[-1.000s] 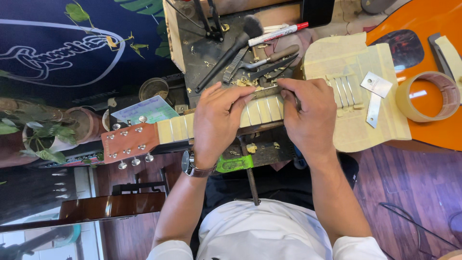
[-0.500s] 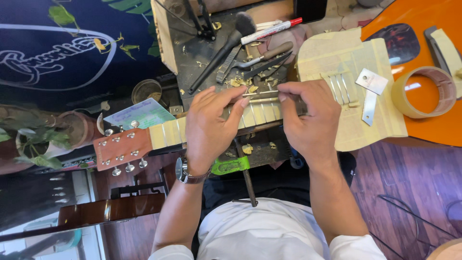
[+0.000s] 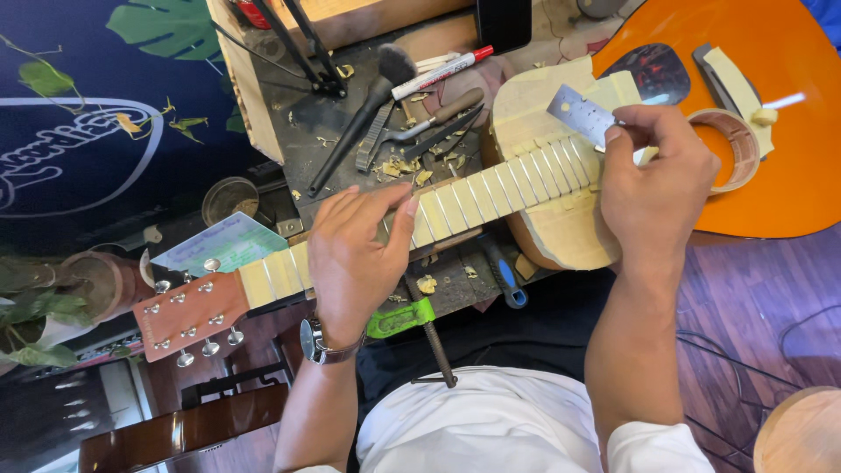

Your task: The person installs metal frets onto a guitar neck by hand, pressing each fret into its slot and checking alignment. They use a red marker to mark positions on the fretboard and a metal ruler to measure spacing between frets.

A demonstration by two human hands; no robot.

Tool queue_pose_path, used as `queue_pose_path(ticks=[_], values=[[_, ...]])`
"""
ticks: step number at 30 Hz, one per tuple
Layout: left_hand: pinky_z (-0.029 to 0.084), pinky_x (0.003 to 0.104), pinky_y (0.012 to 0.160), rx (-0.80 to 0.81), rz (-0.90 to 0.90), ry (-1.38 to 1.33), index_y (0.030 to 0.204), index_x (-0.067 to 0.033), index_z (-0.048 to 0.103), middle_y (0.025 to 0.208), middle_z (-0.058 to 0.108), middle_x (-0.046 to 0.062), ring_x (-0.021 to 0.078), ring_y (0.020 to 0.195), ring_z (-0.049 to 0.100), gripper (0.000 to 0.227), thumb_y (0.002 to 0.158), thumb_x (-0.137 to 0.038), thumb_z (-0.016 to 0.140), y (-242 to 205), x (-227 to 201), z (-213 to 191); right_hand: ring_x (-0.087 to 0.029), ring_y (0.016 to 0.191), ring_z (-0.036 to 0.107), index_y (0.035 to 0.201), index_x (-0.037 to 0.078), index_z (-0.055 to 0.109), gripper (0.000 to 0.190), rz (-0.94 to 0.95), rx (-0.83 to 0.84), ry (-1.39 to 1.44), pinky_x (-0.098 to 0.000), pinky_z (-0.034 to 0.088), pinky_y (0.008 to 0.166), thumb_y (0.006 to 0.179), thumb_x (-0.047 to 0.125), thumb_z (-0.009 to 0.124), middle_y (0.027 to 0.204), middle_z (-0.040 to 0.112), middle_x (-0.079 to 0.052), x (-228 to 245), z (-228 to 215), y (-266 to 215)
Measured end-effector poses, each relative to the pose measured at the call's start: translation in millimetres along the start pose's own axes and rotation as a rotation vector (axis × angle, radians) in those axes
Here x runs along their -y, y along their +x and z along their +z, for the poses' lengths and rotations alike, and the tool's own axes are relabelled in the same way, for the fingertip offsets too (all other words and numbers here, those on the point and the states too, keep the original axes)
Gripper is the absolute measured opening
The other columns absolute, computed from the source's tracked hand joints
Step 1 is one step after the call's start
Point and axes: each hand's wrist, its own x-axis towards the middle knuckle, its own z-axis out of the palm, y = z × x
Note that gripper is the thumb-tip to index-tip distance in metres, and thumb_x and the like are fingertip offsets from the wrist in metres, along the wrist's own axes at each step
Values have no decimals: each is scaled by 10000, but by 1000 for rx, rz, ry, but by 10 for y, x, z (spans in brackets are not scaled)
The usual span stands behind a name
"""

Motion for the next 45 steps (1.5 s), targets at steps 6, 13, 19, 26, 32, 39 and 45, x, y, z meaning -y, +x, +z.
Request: queue_pose_path(ticks=[6,13,19,26,32,39,45], values=[[572,463,1004,-10,10,19,1105,-104,795,1076,835,23,249,906,764,148,1060,-209,701,-22,14,0,-259,879,723,1115,15,800,102,-91,99,-96,-429,538,851,1044,14,727,1004,798,-95,-138,51,234],[585,462,982,-23,20,22,1114,-88,801,1074,840,33,234,914,778,164,1060,-207,701,-33,28,7,-385,899,658,1148,75,841,126,-54,213,-310,-538,445,845,1072,126,754,988,801,-115,-202,102,309],[575,438,948,-46,29,17,1080,-94,790,1040,832,30,266,868,752,148,1063,-217,709,-27,24,4,-454,1022,639,1276,31,838,267,-192,205,-398,-571,436,865,1060,58,683,1208,795,-189,-311,-39,238],[536,410,839,-43,31,6,1070,-86,784,1007,821,32,262,811,708,116,1055,-168,703,-1,4,-6,-429,1075,595,1360,123,844,337,-175,343,-555,-557,397,868,1043,172,740,1204,806,-115,-296,-217,219],[532,392,836,-43,14,16,1073,-99,784,1011,819,12,239,879,732,150,1070,-201,675,-26,11,-18,-468,1192,561,1409,129,780,457,-97,443,-521,-625,380,978,954,153,808,1206,766,-70,-320,-206,328],[532,403,786,-9,15,-12,1098,-90,771,998,799,11,254,891,706,125,1050,-189,713,-6,0,-43,-240,1049,635,1266,25,844,220,-127,313,5,-356,496,826,1107,-90,744,1137,678,-125,184,-425,135],[523,423,794,23,65,-27,1184,-51,756,936,737,53,299,909,648,194,1065,-196,705,41,-56,-88,-254,1026,658,1171,9,744,183,-258,443,325,-335,539,831,1061,-123,682,1097,704,-137,762,-80,-38]])
